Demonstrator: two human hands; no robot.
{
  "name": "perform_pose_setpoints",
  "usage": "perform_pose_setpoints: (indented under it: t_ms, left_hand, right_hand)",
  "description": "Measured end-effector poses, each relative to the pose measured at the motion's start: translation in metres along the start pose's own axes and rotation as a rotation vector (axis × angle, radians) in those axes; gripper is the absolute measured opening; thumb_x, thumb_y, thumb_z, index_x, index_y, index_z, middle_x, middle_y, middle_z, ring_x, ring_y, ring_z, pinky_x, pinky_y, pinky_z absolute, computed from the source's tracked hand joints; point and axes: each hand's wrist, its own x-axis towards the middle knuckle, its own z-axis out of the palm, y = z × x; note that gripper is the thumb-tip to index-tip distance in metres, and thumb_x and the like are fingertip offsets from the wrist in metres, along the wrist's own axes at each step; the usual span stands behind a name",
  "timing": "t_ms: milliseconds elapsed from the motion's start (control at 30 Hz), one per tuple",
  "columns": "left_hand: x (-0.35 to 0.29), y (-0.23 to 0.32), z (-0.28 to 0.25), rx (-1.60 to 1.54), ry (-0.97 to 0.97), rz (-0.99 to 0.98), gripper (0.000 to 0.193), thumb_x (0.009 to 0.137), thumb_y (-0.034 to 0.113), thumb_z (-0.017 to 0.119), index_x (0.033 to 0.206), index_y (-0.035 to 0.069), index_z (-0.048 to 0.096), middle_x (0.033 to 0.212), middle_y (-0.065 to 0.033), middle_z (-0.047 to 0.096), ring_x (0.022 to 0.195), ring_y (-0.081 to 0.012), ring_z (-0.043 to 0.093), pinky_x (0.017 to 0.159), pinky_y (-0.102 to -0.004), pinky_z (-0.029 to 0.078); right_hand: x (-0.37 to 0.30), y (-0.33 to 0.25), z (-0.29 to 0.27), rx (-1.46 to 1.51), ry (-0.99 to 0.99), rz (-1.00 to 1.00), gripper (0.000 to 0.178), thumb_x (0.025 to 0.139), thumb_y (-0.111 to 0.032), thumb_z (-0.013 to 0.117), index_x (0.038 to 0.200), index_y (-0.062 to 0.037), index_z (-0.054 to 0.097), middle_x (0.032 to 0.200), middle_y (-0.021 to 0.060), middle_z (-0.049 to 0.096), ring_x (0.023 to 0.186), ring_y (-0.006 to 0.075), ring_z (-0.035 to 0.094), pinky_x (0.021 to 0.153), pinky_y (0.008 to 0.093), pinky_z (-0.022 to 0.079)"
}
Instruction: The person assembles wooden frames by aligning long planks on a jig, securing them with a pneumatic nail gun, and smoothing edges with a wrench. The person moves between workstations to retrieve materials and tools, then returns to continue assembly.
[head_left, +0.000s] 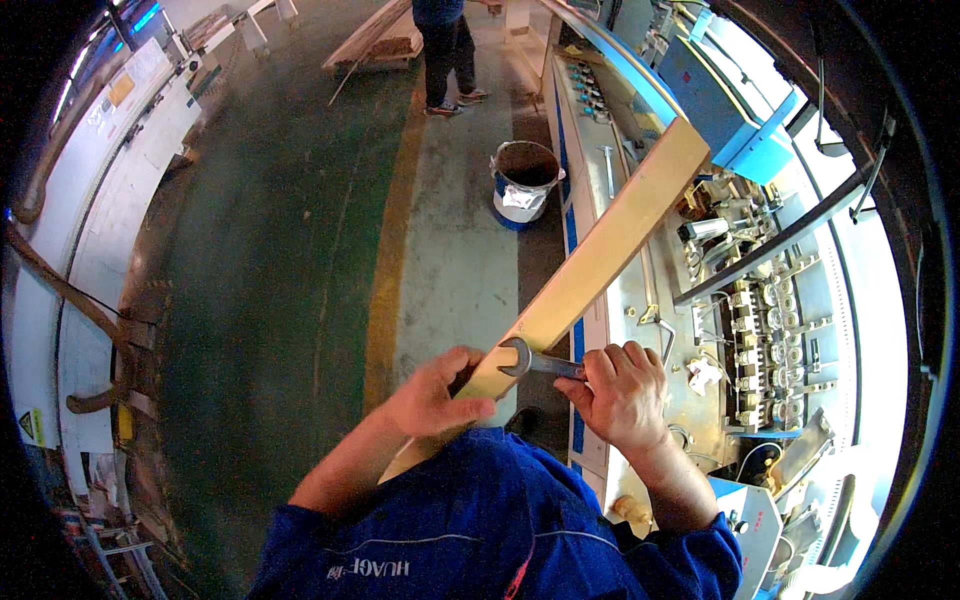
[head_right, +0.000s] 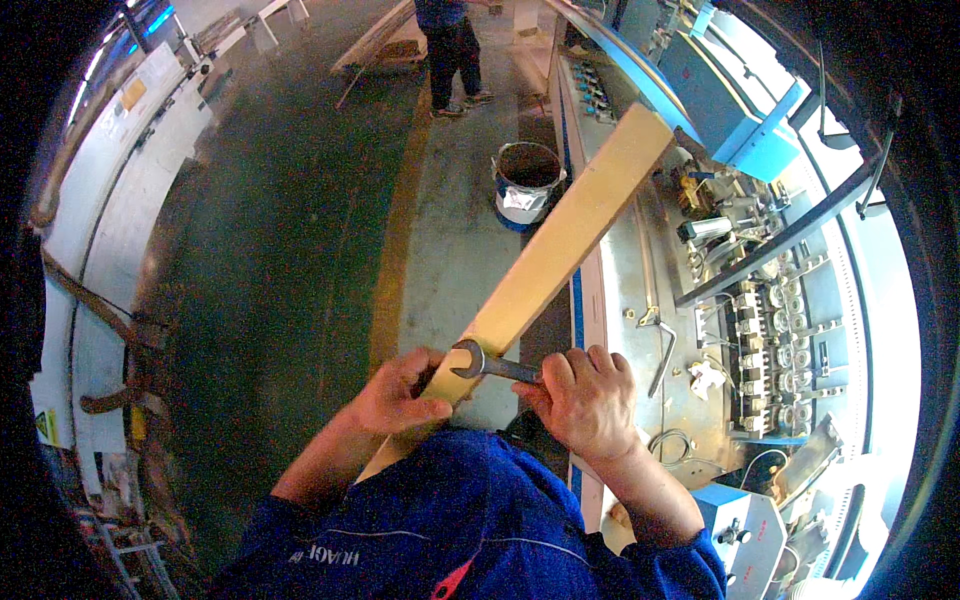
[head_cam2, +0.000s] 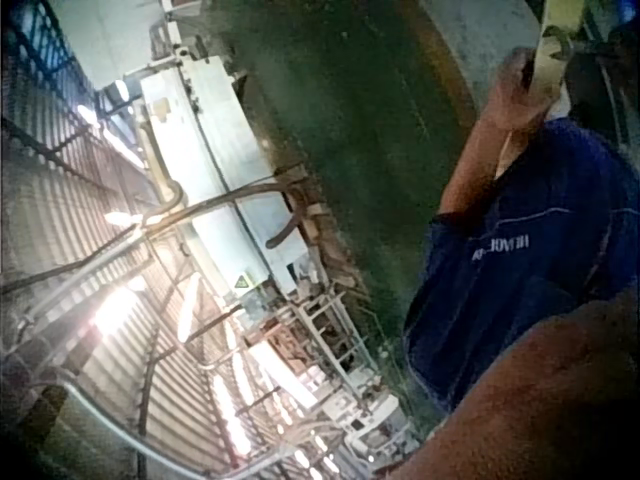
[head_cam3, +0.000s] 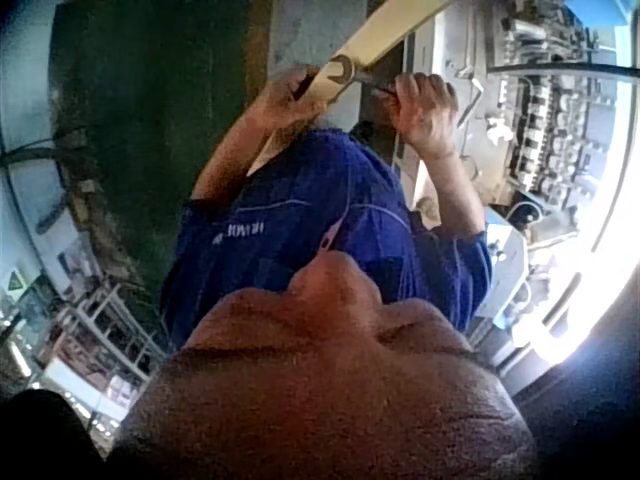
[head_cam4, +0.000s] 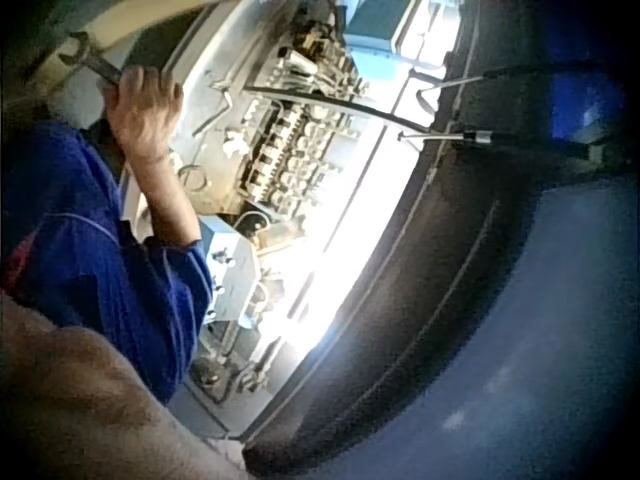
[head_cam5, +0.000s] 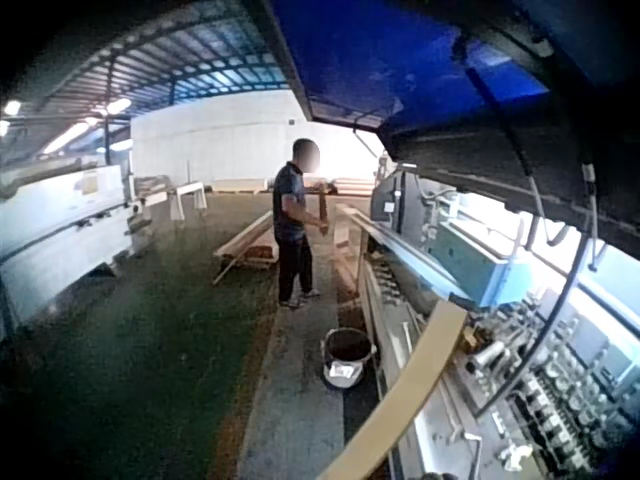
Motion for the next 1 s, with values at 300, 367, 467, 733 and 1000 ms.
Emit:
perform_pose_setpoints:
  t_ms: [300, 367, 467, 733, 1000]
  left_hand:
    - [0.04, 0.025, 0.014, 0.054, 0.018, 0.05, 0.056, 0.082, 0.027, 0.087, 0.121, -0.001, 0.057, 0.102, -0.0086, 0.07, 0.093, -0.0136, 0.066, 0.083, -0.0319, 0.054]
    - [0.038, 0.022, 0.022, 0.294, 0.144, 0.079, 0.054, 0.082, 0.027, 0.087, 0.119, 0.0, 0.058, 0.099, -0.009, 0.07, 0.091, -0.0132, 0.067, 0.08, -0.0316, 0.055]
    - [0.038, 0.026, 0.029, 0.249, 0.175, -0.032, 0.052, 0.081, 0.03, 0.087, 0.114, 0.0, 0.06, 0.09, -0.0083, 0.07, 0.083, -0.0128, 0.068, 0.073, -0.0304, 0.056]
    - [0.04, 0.026, 0.035, 0.19, 0.241, -0.014, 0.037, 0.087, 0.023, 0.081, 0.107, 0.001, 0.059, 0.082, -0.0068, 0.07, 0.072, -0.0127, 0.07, 0.061, -0.0287, 0.057]
    - [0.04, 0.029, 0.038, 0.249, 0.29, -0.041, 0.034, 0.089, 0.023, 0.08, 0.106, 0.001, 0.06, 0.08, -0.0074, 0.07, 0.068, -0.0129, 0.07, 0.059, -0.0288, 0.057]
  right_hand:
    - [0.008, 0.004, -0.012, -0.02, 0.005, -0.019, 0.05, 0.086, -0.055, 0.068, 0.067, -0.0114, 0.053, 0.06, 0.0065, 0.055, 0.059, 0.0267, 0.057, 0.054, 0.0421, 0.044]
    - [0.007, 0.005, -0.011, -0.02, 0.006, -0.016, 0.05, 0.086, -0.055, 0.068, 0.067, -0.0116, 0.053, 0.06, 0.0063, 0.054, 0.059, 0.0261, 0.057, 0.052, 0.0415, 0.044]
    - [0.009, 0.007, -0.013, -0.047, -0.01, -0.006, 0.05, 0.085, -0.055, 0.069, 0.066, -0.012, 0.054, 0.059, 0.0057, 0.054, 0.058, 0.0251, 0.057, 0.051, 0.0405, 0.043]
    - [0.014, 0.007, -0.01, -0.087, 0.03, -0.02, 0.05, 0.084, -0.056, 0.07, 0.065, -0.0147, 0.051, 0.059, 0.003, 0.054, 0.058, 0.0229, 0.057, 0.051, 0.0385, 0.043]
    - [-0.002, -0.005, 0.002, -0.081, 0.06, 0.11, 0.048, 0.083, -0.054, 0.072, 0.065, -0.0158, 0.051, 0.062, 0.0031, 0.057, 0.061, 0.0231, 0.059, 0.052, 0.0382, 0.043]
